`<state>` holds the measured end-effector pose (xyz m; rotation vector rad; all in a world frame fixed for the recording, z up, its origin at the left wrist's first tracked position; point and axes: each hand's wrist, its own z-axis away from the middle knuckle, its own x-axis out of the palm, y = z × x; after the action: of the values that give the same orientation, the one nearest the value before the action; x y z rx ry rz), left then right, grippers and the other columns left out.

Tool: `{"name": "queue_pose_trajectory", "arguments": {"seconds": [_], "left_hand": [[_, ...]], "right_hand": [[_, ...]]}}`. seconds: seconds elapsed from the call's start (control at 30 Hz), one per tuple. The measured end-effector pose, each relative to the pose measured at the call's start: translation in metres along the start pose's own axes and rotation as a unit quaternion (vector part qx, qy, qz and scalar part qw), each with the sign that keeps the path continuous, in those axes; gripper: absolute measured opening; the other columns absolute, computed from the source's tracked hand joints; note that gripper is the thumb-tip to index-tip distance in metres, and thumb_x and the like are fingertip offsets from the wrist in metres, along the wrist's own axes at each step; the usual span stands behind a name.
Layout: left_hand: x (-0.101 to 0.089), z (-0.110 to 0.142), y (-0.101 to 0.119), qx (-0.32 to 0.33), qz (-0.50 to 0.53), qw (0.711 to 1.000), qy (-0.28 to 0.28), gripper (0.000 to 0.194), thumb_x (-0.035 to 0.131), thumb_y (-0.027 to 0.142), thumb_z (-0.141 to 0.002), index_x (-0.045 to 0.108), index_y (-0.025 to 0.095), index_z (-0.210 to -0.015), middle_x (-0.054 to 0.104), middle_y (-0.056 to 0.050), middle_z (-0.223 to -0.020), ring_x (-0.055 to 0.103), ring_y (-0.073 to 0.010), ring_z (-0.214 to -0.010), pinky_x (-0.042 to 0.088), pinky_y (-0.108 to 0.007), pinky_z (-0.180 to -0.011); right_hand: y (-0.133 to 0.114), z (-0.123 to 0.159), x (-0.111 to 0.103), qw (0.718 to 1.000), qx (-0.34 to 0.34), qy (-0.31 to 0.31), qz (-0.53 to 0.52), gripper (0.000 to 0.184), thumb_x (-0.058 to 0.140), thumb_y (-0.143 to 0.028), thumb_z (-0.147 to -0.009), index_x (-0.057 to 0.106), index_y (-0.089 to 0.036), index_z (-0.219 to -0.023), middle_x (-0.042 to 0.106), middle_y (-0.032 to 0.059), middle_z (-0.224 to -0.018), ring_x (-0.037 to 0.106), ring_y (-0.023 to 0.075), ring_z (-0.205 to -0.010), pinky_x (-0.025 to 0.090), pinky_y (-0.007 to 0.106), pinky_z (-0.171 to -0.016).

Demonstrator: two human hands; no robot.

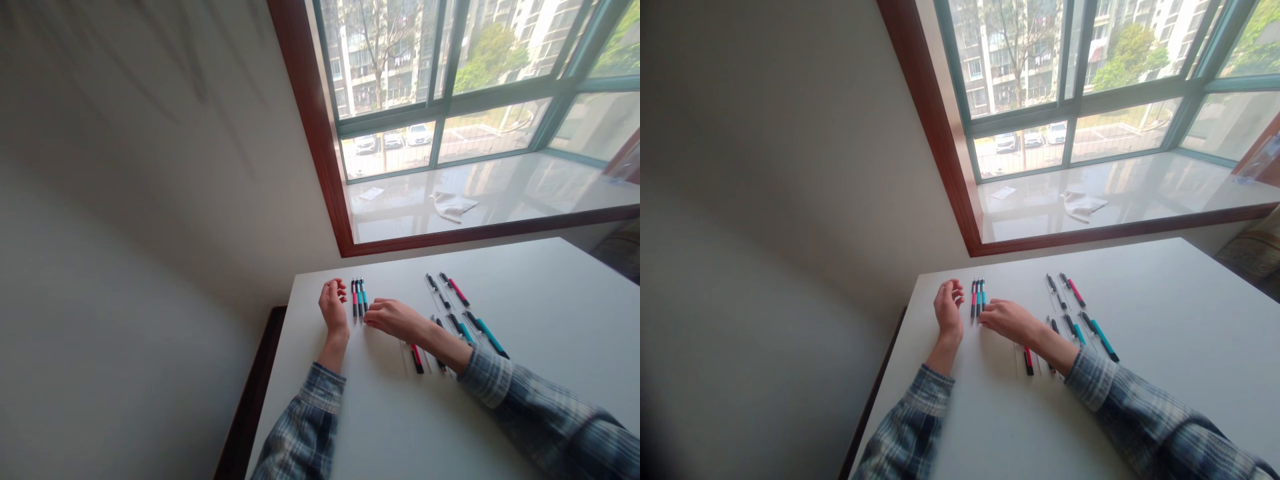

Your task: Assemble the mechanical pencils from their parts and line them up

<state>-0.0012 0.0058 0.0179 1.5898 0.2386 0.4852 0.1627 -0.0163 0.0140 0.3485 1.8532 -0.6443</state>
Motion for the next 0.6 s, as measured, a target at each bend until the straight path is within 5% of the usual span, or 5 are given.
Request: {"name": "queue_pose_trajectory", "arguments": {"seconds": [0.6], "left_hand": [[-0.0008, -0.0034, -0.0042, 0.002, -0.001, 1.000, 0.001, 0.017, 0.060, 0.031, -0.080, 0.067, 0.017, -0.087, 0.063, -0.003, -0.083, 0.054, -0.0113, -0.068, 0.043, -0.023, -0.061]], "right_hand": [[0.0041, -0.0006, 0.0082, 1.000, -0.012, 0.005, 0.010, 0.015, 0.059, -0.013, -0.102, 0.070, -0.018, -0.093, 0.073, 0.0052, -0.090, 0.065, 0.0186, -0.082, 0.050, 0.030, -0.077]]}}
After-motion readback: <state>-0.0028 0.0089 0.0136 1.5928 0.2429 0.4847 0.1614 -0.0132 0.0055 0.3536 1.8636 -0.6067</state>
